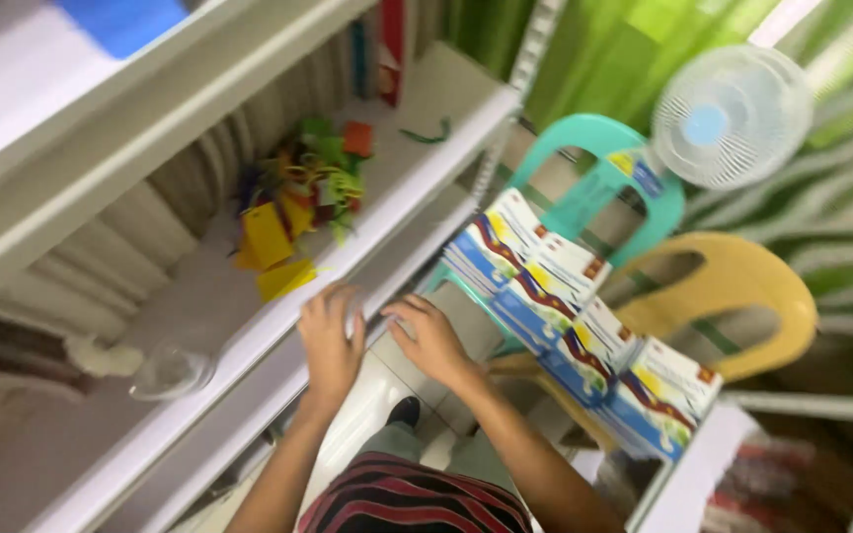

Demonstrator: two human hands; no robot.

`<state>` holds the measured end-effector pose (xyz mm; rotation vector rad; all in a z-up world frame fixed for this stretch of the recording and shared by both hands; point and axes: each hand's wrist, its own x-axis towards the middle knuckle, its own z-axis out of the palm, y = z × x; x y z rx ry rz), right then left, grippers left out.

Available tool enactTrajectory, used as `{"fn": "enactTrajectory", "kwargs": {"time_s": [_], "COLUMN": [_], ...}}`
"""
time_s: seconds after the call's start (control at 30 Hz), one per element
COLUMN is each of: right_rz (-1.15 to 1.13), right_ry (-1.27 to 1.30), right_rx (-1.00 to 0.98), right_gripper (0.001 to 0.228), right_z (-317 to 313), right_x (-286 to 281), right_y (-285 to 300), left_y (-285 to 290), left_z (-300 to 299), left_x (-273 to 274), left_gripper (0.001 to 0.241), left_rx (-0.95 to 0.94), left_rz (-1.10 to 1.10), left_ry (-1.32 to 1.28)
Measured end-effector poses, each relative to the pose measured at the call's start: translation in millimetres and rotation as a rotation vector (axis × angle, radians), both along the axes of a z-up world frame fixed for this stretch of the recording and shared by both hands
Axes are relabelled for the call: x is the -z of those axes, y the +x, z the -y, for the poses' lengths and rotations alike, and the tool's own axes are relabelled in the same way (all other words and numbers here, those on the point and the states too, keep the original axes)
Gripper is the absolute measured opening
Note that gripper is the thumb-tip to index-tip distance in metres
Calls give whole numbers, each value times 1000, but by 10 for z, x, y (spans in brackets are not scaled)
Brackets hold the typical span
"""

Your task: Insert colored paper tags into textbooks and organize them on library shelves.

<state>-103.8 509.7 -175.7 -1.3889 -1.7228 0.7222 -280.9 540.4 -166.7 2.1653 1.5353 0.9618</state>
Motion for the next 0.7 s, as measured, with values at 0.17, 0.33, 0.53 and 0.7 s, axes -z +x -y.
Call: {"fn": "enactTrajectory", "kwargs": {"time_s": [0.17, 0.33, 0.53, 0.7], "right_rz": [397, 564, 516, -10], "right_ry": [187, 84, 96, 326], "right_rx": [-319, -447, -445, -153], "right_gripper": [28, 46, 52, 42], "right_z": [-577, -850, -1014, -873], "right_x": [-256, -234, -130, -344], "right_y": [-413, -518, -391, 7], "left_y": [-414, -489, -551, -110], "left_z": [-364, -601, -734, -473], "left_x": [218, 156, 162, -340], "left_gripper": [41, 33, 24, 16], "left_rx": [-249, -317, -201, -107], "left_rz": [-150, -286, -407, 94], "left_ry": [119, 13, 18, 96]}}
